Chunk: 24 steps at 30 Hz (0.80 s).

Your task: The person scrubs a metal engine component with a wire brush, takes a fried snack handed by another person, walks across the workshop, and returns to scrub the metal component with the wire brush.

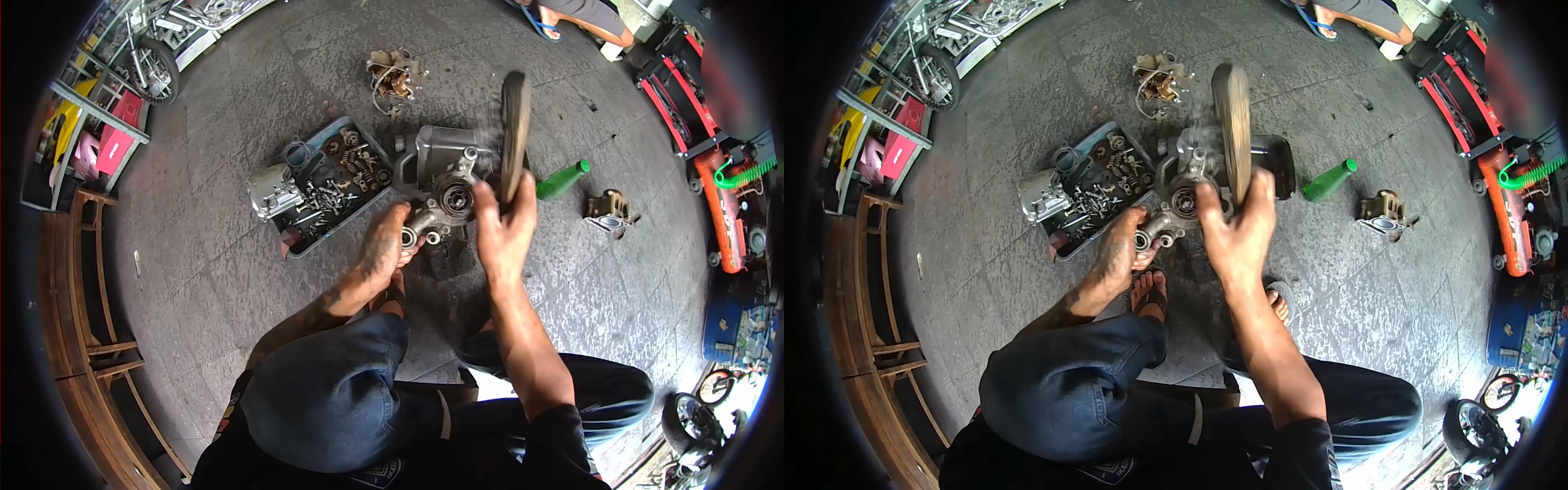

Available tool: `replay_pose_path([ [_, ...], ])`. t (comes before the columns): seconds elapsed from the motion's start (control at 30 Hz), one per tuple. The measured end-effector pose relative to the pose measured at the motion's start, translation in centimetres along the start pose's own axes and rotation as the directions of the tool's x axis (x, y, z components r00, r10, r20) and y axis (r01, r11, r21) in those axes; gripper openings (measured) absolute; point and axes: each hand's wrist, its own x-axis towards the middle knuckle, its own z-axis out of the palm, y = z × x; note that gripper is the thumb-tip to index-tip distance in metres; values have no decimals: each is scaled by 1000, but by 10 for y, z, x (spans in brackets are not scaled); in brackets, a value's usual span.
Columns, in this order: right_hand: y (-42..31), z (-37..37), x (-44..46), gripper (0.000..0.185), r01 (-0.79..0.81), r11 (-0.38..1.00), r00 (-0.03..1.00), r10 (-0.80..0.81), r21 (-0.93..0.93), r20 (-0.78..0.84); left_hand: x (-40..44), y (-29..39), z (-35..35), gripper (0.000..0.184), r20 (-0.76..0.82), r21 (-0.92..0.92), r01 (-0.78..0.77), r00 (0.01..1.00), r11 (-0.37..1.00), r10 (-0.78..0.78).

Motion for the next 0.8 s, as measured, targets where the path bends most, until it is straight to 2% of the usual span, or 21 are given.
replay_pose_path([
  [0.03,-1,-5,-4,26,-3,997,1000,4,74,-11,-2,1,-1,35,-25,-2,-16,1000,1000,16],
  [0.1,-5,-21,-5,38,20,999,999,-22,46,45,8,-2,-13,36,-25,3,-51,998,999,51],
  [0.17,1,-25,-11,33,13,1000,993,-12,-9,114,15,-6,-20,40,21,28,-106,994,994,106],
  [0.2,-1,-25,-13,30,54,996,988,-43,-73,147,18,-7,-22,40,28,30,-107,994,994,106],
  [0.23,-8,-22,-15,27,91,994,972,-76,-60,221,21,-9,-23,44,12,43,-146,989,988,146],
  [0.27,-8,-19,-13,29,296,951,924,-260,-90,281,22,-10,-22,47,-5,55,-183,983,982,184],
  [0.3,-12,-16,-10,31,269,953,915,-209,-136,346,16,-8,-16,52,-22,69,-234,972,970,235],
  [0.37,-9,-13,-6,38,184,967,894,-90,-176,439,9,-3,-8,54,-61,8,-196,979,981,196],
  [0.43,-12,-11,-4,39,196,961,888,-90,-194,450,7,1,-8,53,-86,-29,-192,978,981,189],
  [0.5,-16,-8,-4,38,257,940,862,-119,-222,493,4,3,-11,49,-57,-170,-250,968,953,243],
  [0.53,-20,-9,-4,38,252,942,865,-117,-220,488,4,3,-10,49,-55,-162,-248,969,955,243],
  [0.6,-29,-10,-5,37,159,955,818,15,-251,576,6,2,-10,43,-245,-226,-417,899,880,363],
  [0.67,-27,-11,-13,38,192,955,828,-34,-226,559,5,-4,-21,39,-256,-210,-462,876,862,408],
  [0.73,-10,-19,-16,37,202,947,858,-49,-248,511,3,-5,-30,36,-310,-306,-464,874,831,374],
  [0.8,24,-39,-14,34,182,880,900,30,-438,434,14,-7,-57,36,-276,-381,-424,900,821,337],
])
